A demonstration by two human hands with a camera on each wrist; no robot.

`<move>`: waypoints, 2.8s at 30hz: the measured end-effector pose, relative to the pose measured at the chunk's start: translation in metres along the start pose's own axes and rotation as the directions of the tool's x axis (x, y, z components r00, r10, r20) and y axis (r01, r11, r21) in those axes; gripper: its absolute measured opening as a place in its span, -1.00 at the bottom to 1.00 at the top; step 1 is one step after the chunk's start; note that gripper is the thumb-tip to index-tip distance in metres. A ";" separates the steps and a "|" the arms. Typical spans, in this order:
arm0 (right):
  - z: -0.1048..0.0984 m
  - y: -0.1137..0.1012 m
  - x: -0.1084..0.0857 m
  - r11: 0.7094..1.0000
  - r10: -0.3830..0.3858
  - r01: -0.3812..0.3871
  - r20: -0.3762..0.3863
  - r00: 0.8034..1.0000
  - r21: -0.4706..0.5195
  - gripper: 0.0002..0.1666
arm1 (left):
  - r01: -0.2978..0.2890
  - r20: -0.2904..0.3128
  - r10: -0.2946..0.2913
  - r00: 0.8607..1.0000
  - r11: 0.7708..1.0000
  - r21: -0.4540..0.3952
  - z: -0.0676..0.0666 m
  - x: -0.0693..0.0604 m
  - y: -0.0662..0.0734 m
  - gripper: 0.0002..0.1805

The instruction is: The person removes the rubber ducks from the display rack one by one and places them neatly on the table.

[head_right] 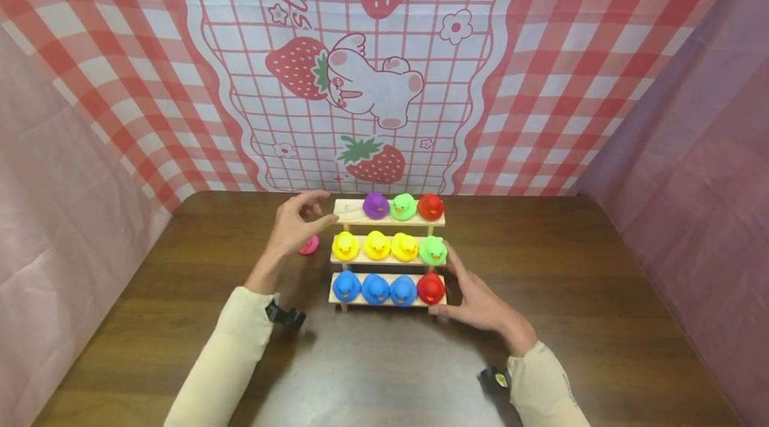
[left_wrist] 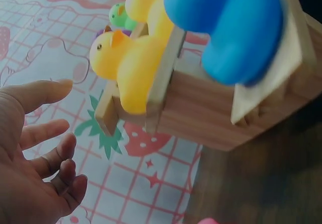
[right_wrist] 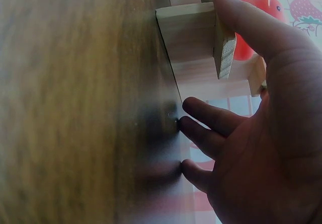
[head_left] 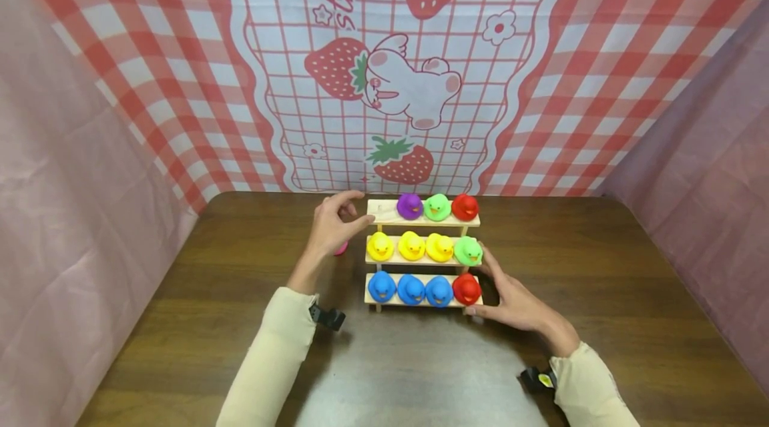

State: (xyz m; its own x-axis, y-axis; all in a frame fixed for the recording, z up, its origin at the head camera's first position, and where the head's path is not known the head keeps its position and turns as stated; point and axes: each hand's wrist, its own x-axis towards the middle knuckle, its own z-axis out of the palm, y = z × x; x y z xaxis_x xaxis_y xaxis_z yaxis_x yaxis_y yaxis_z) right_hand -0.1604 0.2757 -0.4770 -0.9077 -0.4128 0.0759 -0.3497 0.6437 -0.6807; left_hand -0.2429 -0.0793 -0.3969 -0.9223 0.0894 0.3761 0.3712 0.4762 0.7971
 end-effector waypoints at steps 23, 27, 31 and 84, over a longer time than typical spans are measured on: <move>-0.001 0.001 0.001 1.000 -0.004 0.004 0.002 1.000 0.001 0.43 | 0.003 0.117 -0.005 0.993 1.000 0.024 0.032 0.020 0.037 -0.40; 0.000 0.001 0.000 1.000 -0.005 0.005 0.002 1.000 0.006 0.43 | 0.019 0.147 -0.027 0.989 0.998 0.052 0.037 0.022 0.040 -0.39; 0.000 0.001 0.000 1.000 0.003 -0.003 -0.001 1.000 0.010 0.43 | 0.015 0.165 -0.027 0.986 0.997 0.076 0.042 0.024 0.042 -0.40; 0.001 0.002 0.000 1.000 -0.008 0.008 0.006 1.000 -0.010 0.43 | -0.084 0.137 0.052 0.989 0.968 0.235 0.060 0.026 0.040 -0.59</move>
State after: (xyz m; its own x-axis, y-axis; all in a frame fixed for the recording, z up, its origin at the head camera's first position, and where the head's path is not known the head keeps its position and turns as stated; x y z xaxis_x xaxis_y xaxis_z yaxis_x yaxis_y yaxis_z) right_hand -0.1604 0.2765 -0.4786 -0.9033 -0.4220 0.0772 -0.3597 0.6470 -0.6723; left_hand -0.2583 -0.0054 -0.3837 -0.9076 0.2334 0.3490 0.4115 0.6594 0.6292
